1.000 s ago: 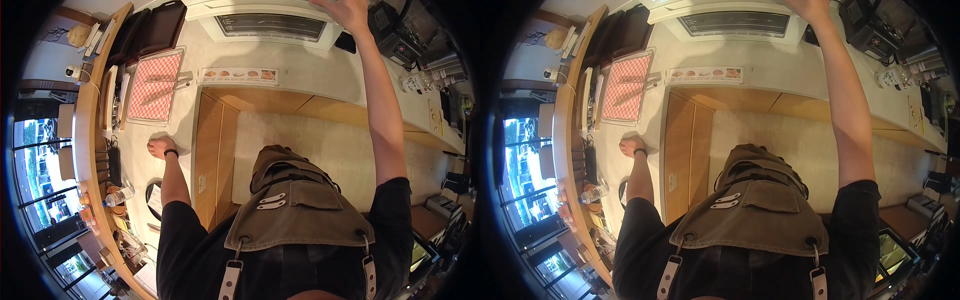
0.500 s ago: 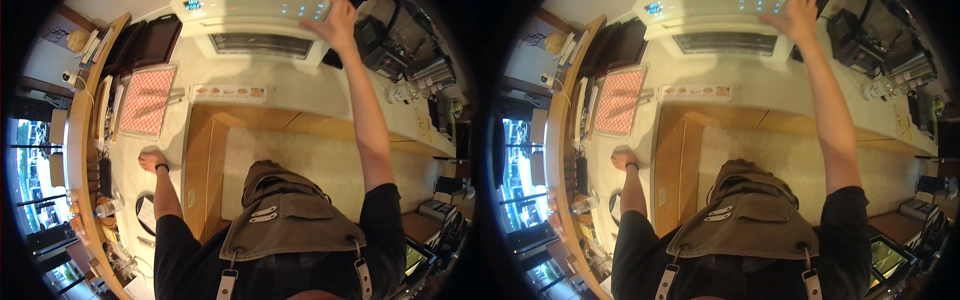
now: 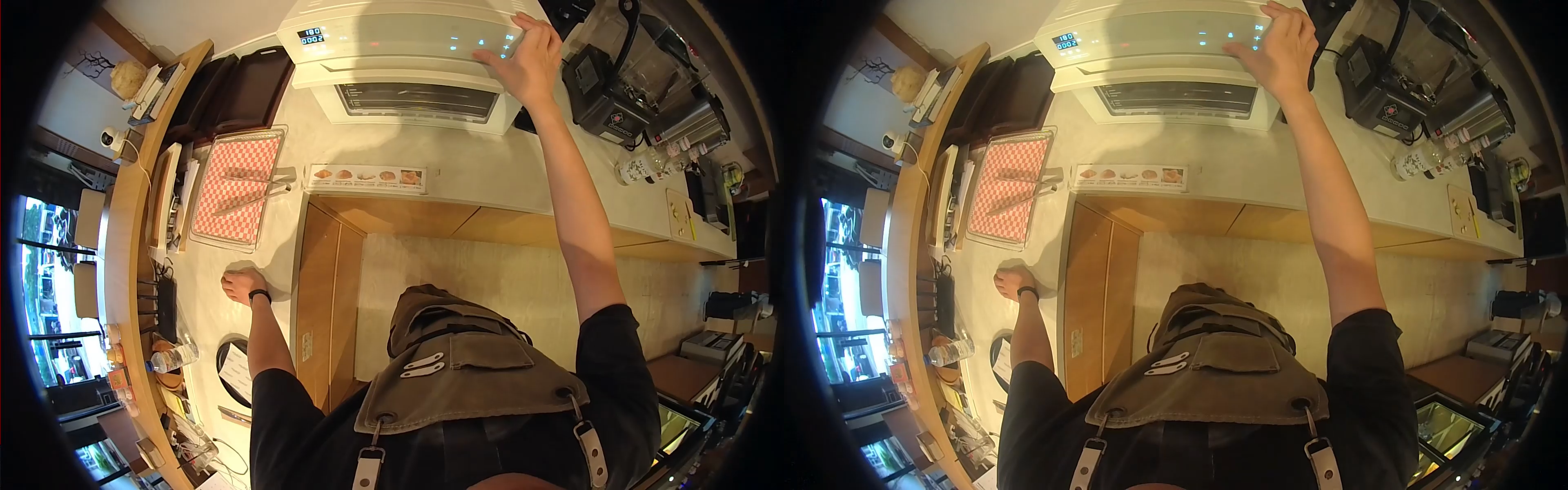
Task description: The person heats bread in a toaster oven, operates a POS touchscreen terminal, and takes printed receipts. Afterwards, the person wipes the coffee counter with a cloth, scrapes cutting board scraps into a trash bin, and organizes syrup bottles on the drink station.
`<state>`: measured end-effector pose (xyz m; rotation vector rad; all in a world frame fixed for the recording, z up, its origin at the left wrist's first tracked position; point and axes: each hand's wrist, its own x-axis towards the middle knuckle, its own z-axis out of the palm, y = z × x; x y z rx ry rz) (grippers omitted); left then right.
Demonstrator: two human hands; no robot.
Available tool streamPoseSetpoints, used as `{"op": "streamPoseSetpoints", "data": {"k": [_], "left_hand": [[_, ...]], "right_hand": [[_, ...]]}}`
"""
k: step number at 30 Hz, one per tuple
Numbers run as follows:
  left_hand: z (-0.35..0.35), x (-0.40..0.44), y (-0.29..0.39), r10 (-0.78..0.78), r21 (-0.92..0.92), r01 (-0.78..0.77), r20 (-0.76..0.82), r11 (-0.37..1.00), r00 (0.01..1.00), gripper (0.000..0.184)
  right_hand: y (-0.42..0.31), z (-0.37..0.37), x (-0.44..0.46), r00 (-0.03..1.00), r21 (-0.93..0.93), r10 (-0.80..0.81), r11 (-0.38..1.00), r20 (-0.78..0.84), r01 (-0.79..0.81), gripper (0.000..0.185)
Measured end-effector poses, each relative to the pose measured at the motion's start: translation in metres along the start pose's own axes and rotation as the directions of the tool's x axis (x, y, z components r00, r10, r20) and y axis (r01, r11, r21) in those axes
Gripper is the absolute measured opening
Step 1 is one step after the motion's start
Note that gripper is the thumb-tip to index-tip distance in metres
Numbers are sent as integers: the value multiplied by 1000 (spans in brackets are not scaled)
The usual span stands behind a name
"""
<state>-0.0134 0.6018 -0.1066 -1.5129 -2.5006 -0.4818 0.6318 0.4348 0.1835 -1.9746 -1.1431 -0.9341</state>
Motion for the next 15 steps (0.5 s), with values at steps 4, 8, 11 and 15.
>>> {"op": "streamPoseSetpoints", "data": {"k": [4,8,11,15], "left_hand": [[-3,-4,3,15,12,-15,-14,1000,1000,42],[-1,-2,0,31,15,-30,-18,999,999,43],[2,-4,-1,34,19,-33,-83,999,996,42],[-8,-8,5,33,-23,-35,-72,999,997,41]], "right_hand": [[17,-14,1,993,206,-114,973,32,105,72],[38,-11,6,979,259,-200,948,26,187,62],[36,-7,5,984,257,-177,951,-2,172,58],[30,-10,3,992,275,-122,955,28,110,56]]}}
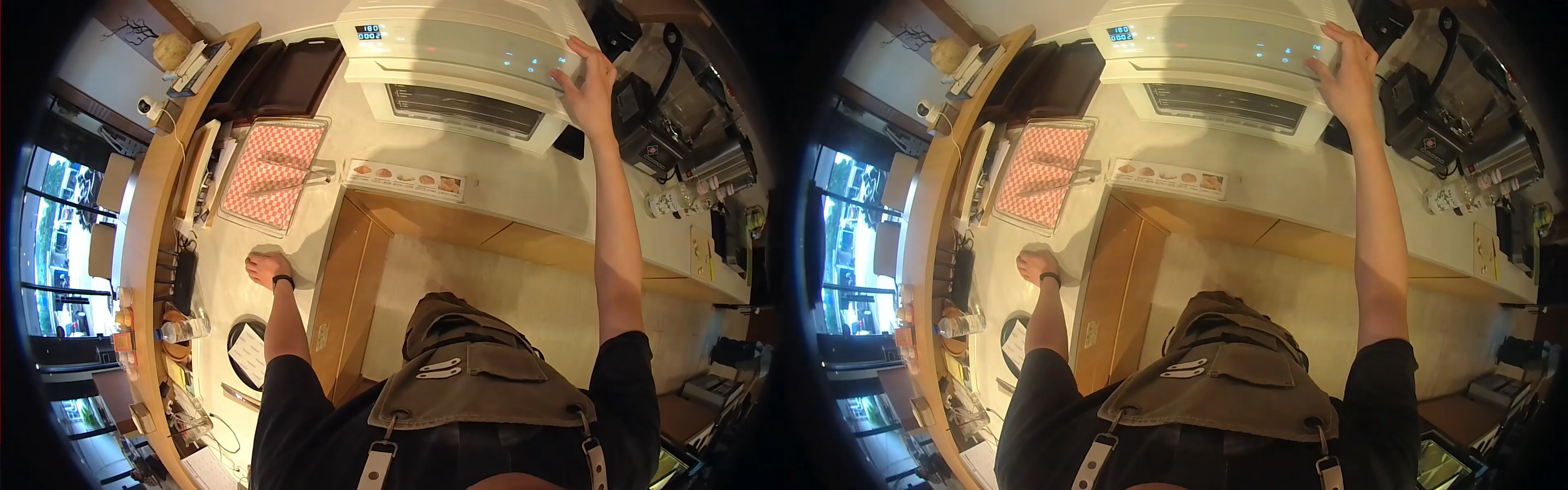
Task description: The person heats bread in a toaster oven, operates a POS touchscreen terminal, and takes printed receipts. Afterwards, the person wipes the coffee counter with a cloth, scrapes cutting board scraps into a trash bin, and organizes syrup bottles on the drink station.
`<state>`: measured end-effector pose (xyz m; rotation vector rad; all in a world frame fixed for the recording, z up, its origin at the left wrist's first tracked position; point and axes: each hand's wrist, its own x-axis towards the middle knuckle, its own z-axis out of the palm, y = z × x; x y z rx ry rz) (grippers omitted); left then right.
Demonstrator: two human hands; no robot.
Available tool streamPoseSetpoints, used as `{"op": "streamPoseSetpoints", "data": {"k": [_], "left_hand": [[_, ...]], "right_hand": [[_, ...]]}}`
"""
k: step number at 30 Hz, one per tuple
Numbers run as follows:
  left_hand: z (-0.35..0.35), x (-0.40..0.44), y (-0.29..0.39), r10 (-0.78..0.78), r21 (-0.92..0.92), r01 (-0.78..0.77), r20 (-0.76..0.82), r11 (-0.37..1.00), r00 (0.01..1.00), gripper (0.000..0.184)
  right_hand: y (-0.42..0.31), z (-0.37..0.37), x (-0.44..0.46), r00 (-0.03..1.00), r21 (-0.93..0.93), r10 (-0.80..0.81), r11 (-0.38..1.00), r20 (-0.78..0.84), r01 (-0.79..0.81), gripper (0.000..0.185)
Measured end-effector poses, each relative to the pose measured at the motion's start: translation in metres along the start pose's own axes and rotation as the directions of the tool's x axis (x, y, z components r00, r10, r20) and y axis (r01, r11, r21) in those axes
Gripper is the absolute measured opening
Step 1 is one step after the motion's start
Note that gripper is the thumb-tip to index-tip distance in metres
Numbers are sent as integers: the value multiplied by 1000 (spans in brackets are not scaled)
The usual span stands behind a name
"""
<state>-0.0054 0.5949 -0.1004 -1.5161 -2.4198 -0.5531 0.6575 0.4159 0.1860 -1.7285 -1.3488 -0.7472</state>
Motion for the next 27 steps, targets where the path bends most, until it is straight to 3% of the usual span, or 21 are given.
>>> {"op": "streamPoseSetpoints", "data": {"k": [15,18,21,27], "left_hand": [[-4,1,1,-2,21,1,56,1000,998,43],[6,2,-4,5,13,-5,6,1000,1000,43],[7,7,-8,0,53,-5,93,999,996,44],[6,5,-6,-13,4,13,60,1000,998,47]], "right_hand": [[-4,3,0,998,-28,66,997,-11,-66,56],[0,-2,1,999,2,33,999,13,-33,56],[22,4,2,995,-2,-95,995,2,95,66],[-2,-1,1,995,101,97,990,-3,-96,43]]}}
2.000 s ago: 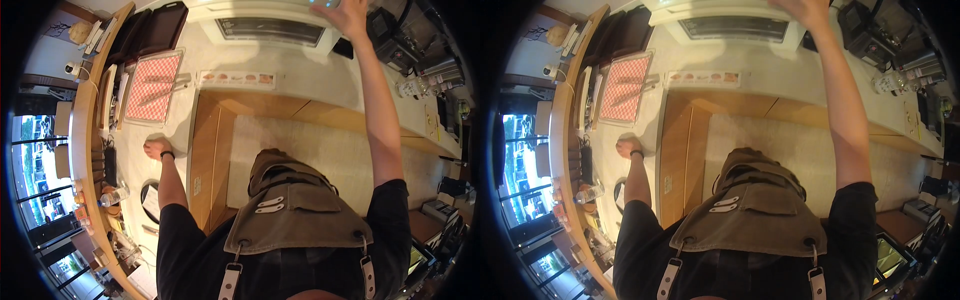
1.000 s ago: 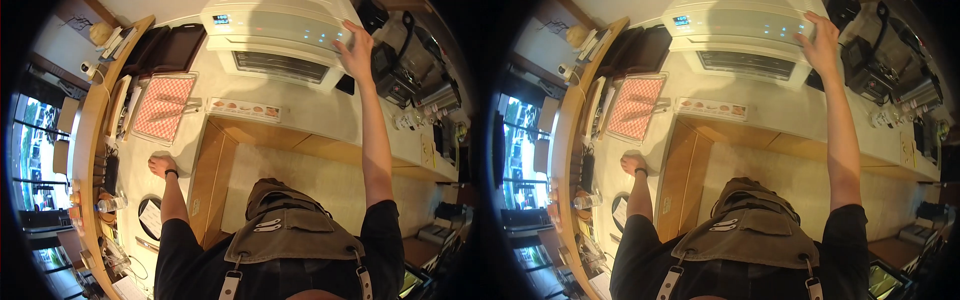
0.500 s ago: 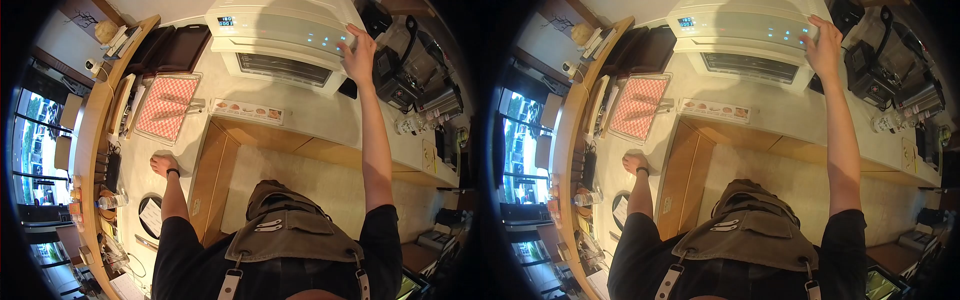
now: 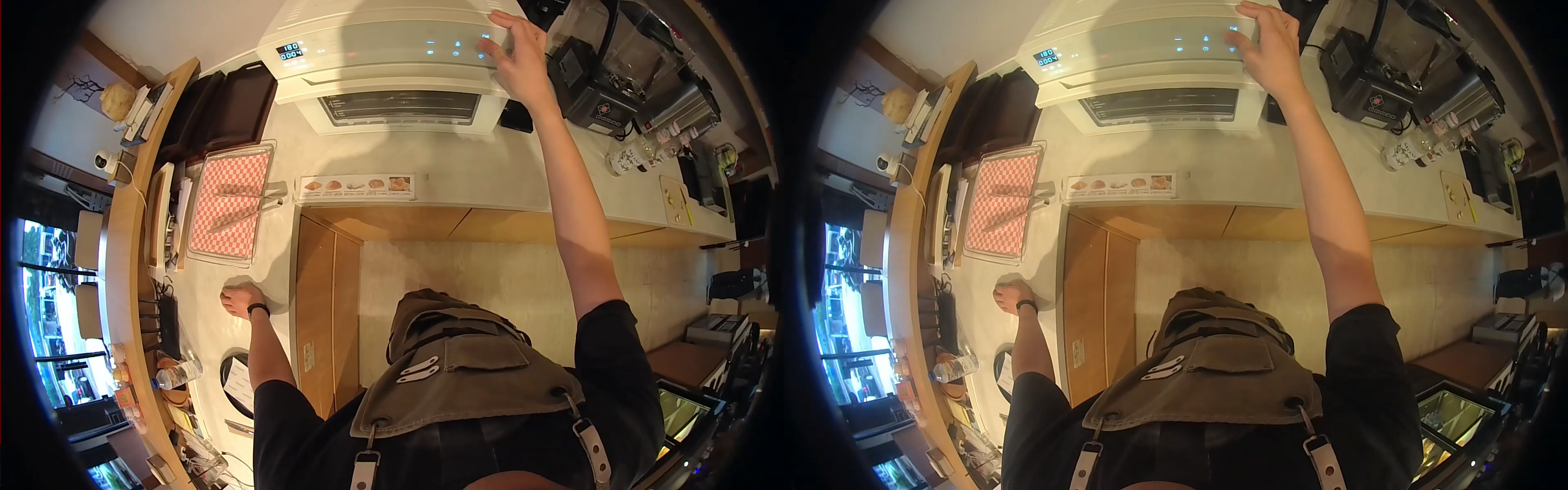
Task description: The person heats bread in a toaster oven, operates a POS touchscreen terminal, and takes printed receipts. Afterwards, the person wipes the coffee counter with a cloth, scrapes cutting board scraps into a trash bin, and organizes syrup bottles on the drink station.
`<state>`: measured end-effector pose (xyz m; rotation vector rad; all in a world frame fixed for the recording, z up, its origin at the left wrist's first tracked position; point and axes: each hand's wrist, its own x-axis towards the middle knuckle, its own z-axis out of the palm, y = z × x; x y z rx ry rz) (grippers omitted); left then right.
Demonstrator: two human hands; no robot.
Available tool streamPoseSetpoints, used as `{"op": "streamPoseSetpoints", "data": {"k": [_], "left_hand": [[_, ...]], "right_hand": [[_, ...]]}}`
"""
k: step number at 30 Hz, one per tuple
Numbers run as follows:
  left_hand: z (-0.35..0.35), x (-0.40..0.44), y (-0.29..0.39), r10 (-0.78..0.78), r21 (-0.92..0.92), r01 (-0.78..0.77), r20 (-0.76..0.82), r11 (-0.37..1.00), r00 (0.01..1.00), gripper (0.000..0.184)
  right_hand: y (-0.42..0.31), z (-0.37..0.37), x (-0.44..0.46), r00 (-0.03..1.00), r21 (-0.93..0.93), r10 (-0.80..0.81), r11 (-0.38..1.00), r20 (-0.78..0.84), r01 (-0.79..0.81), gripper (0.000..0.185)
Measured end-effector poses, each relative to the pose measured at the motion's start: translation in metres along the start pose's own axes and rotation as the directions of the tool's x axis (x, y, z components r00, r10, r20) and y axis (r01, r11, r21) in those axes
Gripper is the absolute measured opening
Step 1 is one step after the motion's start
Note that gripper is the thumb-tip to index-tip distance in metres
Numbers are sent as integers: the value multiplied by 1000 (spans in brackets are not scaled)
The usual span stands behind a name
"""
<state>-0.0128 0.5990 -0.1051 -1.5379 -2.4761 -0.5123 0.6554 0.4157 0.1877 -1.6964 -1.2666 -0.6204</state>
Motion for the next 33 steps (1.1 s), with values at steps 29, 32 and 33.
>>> {"op": "streamPoseSetpoints", "data": {"k": [29,32,33], "left_hand": [[0,0,2,1,17,-1,-28,1000,1000,43],[5,1,1,0,28,2,-47,1000,999,41],[4,1,1,2,29,-1,-44,1000,999,41]], "right_hand": [[0,-11,-2,991,-95,-52,993,127,64,77],[-1,-11,-1,990,-76,-49,995,131,59,78],[-2,-11,-1,990,-77,-43,996,132,53,78]]}}
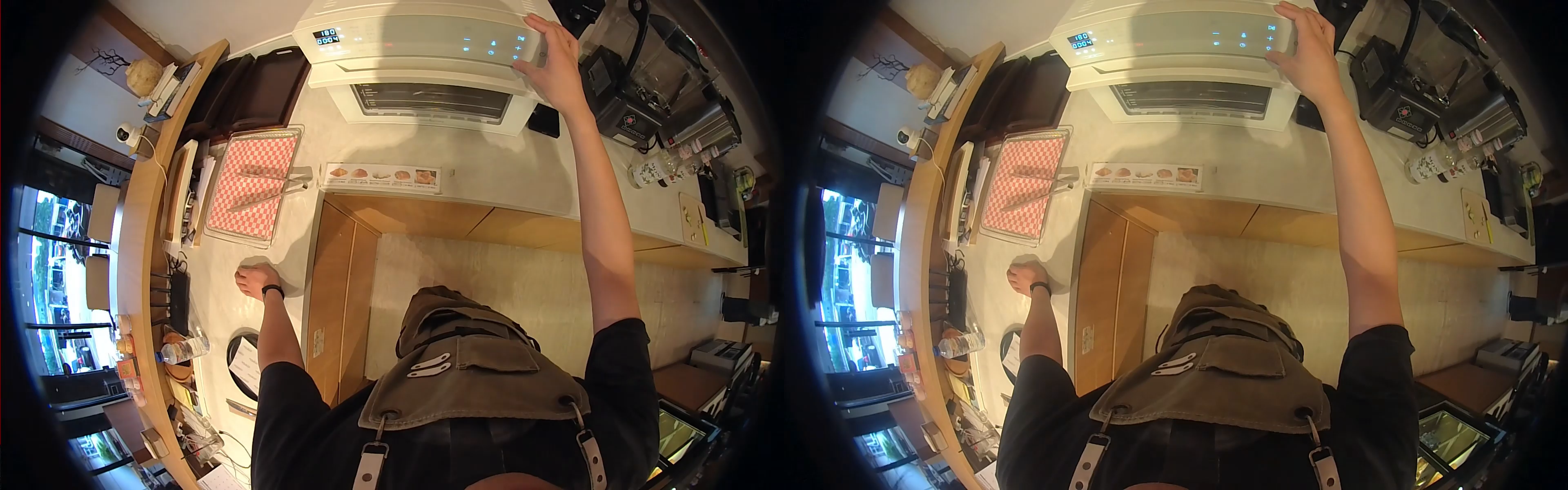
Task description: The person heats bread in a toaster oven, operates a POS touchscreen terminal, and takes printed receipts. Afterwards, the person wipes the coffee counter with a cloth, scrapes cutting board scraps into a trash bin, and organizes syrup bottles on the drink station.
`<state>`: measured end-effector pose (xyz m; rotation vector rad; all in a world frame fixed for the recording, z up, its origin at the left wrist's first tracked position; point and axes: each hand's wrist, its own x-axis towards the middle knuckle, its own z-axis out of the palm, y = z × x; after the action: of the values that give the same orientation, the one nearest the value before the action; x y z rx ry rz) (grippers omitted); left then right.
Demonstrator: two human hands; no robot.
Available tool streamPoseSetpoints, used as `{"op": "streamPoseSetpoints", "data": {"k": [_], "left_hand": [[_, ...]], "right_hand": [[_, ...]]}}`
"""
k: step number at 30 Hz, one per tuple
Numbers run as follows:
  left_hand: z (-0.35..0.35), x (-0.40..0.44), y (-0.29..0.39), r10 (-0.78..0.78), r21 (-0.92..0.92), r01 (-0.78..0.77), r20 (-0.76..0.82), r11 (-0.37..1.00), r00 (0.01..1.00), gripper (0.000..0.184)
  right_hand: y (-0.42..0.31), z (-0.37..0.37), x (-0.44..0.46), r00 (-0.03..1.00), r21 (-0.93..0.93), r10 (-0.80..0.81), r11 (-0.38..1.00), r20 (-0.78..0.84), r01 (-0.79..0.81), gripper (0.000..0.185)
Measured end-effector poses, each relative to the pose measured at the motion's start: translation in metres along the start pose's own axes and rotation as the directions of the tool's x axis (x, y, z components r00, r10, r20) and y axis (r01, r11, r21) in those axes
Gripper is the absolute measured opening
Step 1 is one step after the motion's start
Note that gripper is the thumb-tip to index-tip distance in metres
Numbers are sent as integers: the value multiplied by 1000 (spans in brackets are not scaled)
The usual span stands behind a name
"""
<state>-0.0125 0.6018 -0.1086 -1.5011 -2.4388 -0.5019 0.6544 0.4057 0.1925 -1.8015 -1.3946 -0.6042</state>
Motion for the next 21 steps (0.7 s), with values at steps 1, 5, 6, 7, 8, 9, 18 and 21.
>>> {"op": "streamPoseSetpoints", "data": {"k": [1,5,6,7,8,9,18,21], "left_hand": [[0,0,0,2,1,-2,3,1000,1000,41],[0,0,-1,0,-17,0,-1,1000,1000,42],[-1,0,-3,-8,-9,8,8,1000,1000,43],[-2,1,-4,-10,-6,10,20,1000,1000,44],[-1,0,-2,-4,-6,4,38,1000,999,46],[0,-1,0,3,-5,-2,41,1000,999,46],[-3,0,0,0,8,0,45,1000,999,44],[6,-1,-2,56,-26,-59,-127,998,990,41]], "right_hand": [[-1,0,0,1000,0,5,1000,2,-5,79],[0,2,0,1000,-3,3,1000,-12,-3,78],[-1,4,1,1000,9,-3,1000,-18,3,78],[-1,5,1,1000,14,-7,1000,-24,8,78],[2,3,-1,999,8,-8,1000,-31,8,78],[0,-2,-2,1000,-9,8,1000,0,-8,80],[-5,11,0,992,-16,117,993,-39,-118,79],[5,2,1,994,-44,-102,994,-30,100,80]]}}
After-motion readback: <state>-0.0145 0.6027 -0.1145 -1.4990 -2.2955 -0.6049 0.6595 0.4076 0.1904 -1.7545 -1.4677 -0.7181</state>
